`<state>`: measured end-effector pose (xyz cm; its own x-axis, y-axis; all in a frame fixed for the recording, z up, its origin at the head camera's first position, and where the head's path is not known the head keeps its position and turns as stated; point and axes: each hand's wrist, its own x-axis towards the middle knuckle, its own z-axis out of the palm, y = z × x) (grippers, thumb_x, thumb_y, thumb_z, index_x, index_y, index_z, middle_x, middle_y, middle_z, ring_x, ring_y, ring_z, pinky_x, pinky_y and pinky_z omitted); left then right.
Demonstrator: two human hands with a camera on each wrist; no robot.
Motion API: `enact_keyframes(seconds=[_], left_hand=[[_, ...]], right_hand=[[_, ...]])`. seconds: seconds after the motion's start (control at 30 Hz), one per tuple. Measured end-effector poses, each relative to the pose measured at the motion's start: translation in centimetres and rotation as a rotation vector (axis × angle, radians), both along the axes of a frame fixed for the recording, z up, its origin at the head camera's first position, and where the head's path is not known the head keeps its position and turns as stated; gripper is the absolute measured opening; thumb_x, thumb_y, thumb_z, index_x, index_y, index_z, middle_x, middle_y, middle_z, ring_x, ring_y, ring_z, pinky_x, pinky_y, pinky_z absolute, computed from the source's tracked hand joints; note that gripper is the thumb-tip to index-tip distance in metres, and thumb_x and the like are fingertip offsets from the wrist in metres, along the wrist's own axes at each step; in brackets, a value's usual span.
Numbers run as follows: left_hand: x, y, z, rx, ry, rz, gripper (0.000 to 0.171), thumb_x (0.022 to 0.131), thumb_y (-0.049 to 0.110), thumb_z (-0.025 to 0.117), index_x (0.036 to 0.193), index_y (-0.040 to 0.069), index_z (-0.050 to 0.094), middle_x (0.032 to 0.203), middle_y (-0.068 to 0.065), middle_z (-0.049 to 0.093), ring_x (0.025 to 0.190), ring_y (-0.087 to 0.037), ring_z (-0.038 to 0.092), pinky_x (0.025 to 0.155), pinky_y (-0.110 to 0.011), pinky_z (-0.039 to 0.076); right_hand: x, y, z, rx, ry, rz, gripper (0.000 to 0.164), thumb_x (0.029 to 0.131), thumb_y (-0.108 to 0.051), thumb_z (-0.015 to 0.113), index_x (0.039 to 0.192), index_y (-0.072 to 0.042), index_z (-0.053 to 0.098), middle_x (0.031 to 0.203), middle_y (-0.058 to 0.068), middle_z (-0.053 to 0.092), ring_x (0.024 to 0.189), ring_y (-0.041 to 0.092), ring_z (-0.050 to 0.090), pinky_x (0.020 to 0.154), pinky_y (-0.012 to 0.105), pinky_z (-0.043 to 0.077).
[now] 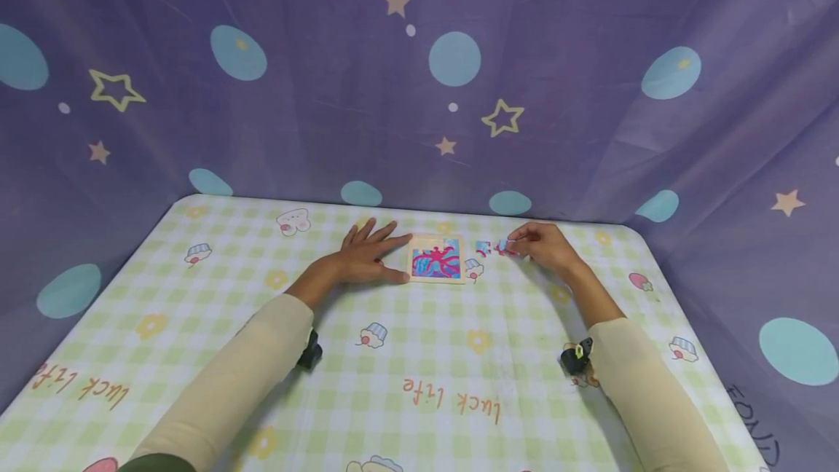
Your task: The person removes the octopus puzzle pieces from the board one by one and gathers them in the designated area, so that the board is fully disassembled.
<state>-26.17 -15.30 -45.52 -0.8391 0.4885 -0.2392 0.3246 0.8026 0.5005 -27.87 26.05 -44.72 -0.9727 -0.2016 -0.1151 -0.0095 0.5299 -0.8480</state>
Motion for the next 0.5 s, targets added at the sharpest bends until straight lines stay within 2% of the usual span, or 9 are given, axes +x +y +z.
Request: enact_keyframes(seconds=[0.07, 0.2, 0.37, 0.47, 0.5], left_hand=[[-0.44, -0.05, -0.64, -0.010, 0.006, 0.007, 0.097, 0.099, 0.072, 0.072, 0.180, 0.041, 0.028, 0.194, 0.002, 0.000, 0.178, -0.038, -0.021, 0.140, -0.065, -0.019], [-0.39, 0.02, -0.51, -0.014, 0.011, 0.004, 0.096, 0.100, 0.071, 0.071, 0.180, 0.041, 0.028, 0.194, 0.002, 0.000, 0.178, -0.039, -0.020, 0.140, -0.066, -0.018], [-0.18, -0.23, -0.45, 0.029, 0.011, -0.017, 0.100, 0.097, 0.079, 0.070, 0.180, 0.041, 0.030, 0.194, -0.004, 0.001, 0.176, -0.045, -0.020, 0.137, -0.071, -0.020], [-0.42, -0.48, -0.90, 0.048, 0.021, -0.023, 0.103, 0.094, 0.084, 0.068, 0.180, 0.042, 0.030, 0.194, -0.005, 0.001, 0.176, -0.047, -0.021, 0.136, -0.073, -0.021], [-0.30, -0.42, -0.60, 0.046, 0.011, -0.021, 0.103, 0.095, 0.083, 0.069, 0.180, 0.042, 0.030, 0.194, -0.004, 0.001, 0.176, -0.046, -0.021, 0.136, -0.072, -0.020]], right_hand=[[-0.02, 0.03, -0.06, 0.009, -0.008, 0.010, 0.033, 0.107, -0.017, 0.078, 0.131, 0.005, 0.074, 0.114, 0.017, 0.083, 0.086, 0.009, 0.066, 0.073, 0.025, 0.053], [-0.10, -0.06, -0.11, 0.038, -0.011, 0.021, 0.031, 0.108, -0.016, 0.076, 0.131, 0.004, 0.074, 0.118, 0.022, 0.081, 0.091, 0.012, 0.067, 0.078, 0.025, 0.053], [-0.26, -0.41, -0.41, 0.061, 0.006, 0.002, 0.027, 0.107, -0.014, 0.077, 0.127, 0.005, 0.077, 0.107, 0.013, 0.080, 0.090, 0.012, 0.067, 0.081, 0.023, 0.053], [-0.31, -0.48, -0.50, 0.068, 0.012, -0.006, 0.026, 0.107, -0.014, 0.078, 0.125, 0.004, 0.078, 0.104, 0.010, 0.079, 0.089, 0.012, 0.066, 0.080, 0.023, 0.052], [-0.32, -0.51, -0.50, 0.071, 0.014, -0.011, 0.026, 0.106, -0.014, 0.079, 0.125, 0.003, 0.078, 0.102, 0.009, 0.078, 0.088, 0.012, 0.065, 0.080, 0.023, 0.052]])
